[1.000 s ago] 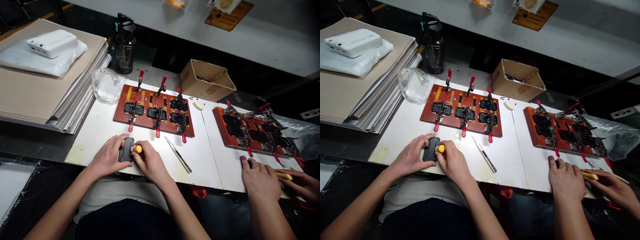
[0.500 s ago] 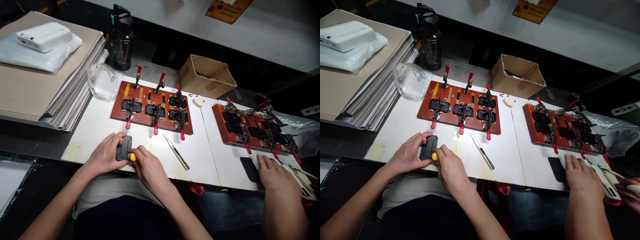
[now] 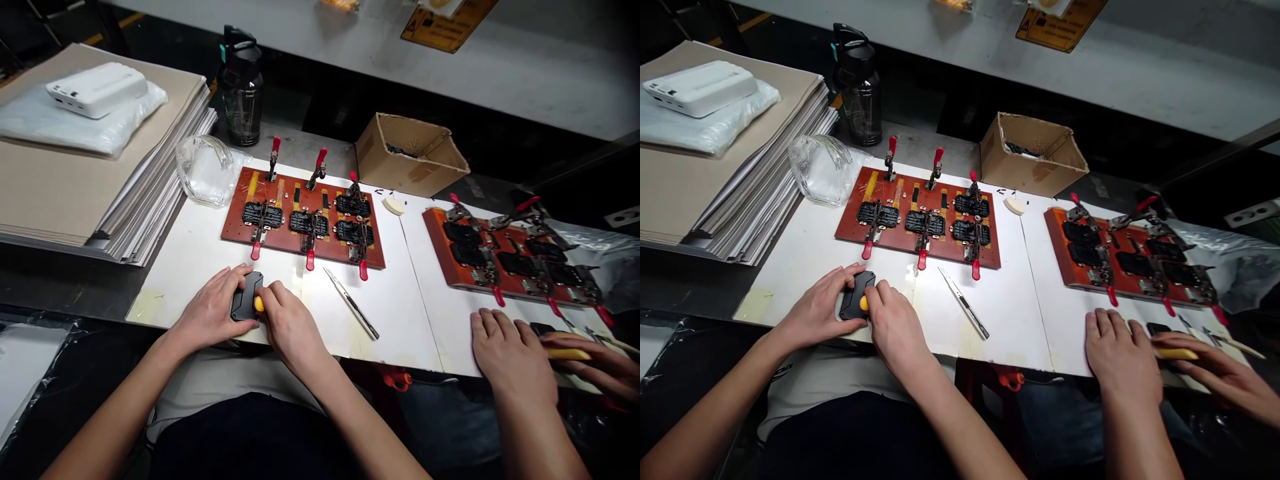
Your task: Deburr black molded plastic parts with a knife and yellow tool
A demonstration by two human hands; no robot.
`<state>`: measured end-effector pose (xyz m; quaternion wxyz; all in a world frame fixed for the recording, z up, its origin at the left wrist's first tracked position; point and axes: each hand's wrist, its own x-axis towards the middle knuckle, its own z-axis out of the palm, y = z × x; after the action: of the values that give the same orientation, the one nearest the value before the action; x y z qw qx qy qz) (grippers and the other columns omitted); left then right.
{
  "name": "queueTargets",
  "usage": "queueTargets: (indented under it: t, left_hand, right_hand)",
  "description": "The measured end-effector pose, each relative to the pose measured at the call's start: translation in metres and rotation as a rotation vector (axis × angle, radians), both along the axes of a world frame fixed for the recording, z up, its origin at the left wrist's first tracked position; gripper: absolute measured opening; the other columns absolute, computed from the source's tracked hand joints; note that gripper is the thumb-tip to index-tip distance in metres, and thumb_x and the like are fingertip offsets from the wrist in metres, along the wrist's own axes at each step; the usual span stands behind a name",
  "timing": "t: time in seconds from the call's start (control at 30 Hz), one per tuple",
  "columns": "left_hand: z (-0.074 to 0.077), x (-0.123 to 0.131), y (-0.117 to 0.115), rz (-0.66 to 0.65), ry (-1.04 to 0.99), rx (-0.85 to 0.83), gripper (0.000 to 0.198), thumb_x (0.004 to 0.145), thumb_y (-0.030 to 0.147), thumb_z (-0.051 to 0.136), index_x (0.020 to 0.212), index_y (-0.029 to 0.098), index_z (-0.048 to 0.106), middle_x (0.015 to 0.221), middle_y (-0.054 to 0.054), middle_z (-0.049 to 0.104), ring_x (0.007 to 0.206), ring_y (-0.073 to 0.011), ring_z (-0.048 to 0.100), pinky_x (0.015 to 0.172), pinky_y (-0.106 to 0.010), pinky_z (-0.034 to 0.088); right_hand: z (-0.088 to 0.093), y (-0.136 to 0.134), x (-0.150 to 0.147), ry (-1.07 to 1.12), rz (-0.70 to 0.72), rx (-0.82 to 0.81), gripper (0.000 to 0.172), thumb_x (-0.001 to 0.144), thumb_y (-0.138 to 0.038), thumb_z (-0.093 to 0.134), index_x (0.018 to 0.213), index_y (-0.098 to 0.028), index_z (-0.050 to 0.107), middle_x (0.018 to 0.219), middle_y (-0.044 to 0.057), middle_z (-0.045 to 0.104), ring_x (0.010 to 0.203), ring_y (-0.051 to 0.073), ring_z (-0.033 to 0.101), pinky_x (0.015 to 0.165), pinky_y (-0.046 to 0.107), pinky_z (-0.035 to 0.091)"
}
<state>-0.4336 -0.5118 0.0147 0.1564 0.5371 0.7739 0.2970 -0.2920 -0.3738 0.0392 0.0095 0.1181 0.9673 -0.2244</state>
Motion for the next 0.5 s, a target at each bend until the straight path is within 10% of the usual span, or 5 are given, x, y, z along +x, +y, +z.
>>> queueTargets:
  t: [0.5]
  left_hand:
    - [0.003,0.000,-0.001,0.005,-0.043,0.007,0.059,0.078,0.034,0.076,0.125,0.023,0.042,0.143,-0.014,0.053,0.134,-0.0311,0.051,0.113,-0.052,0.042]
  right_hand:
    - [0.013,0.006,0.007,-0.037,0.181,0.127,0.015,0.096,-0.007,0.054,0.103,-0.019,0.058,0.100,0.005,0.059,0.081,0.021,0.058,0.070,0.032,0.047]
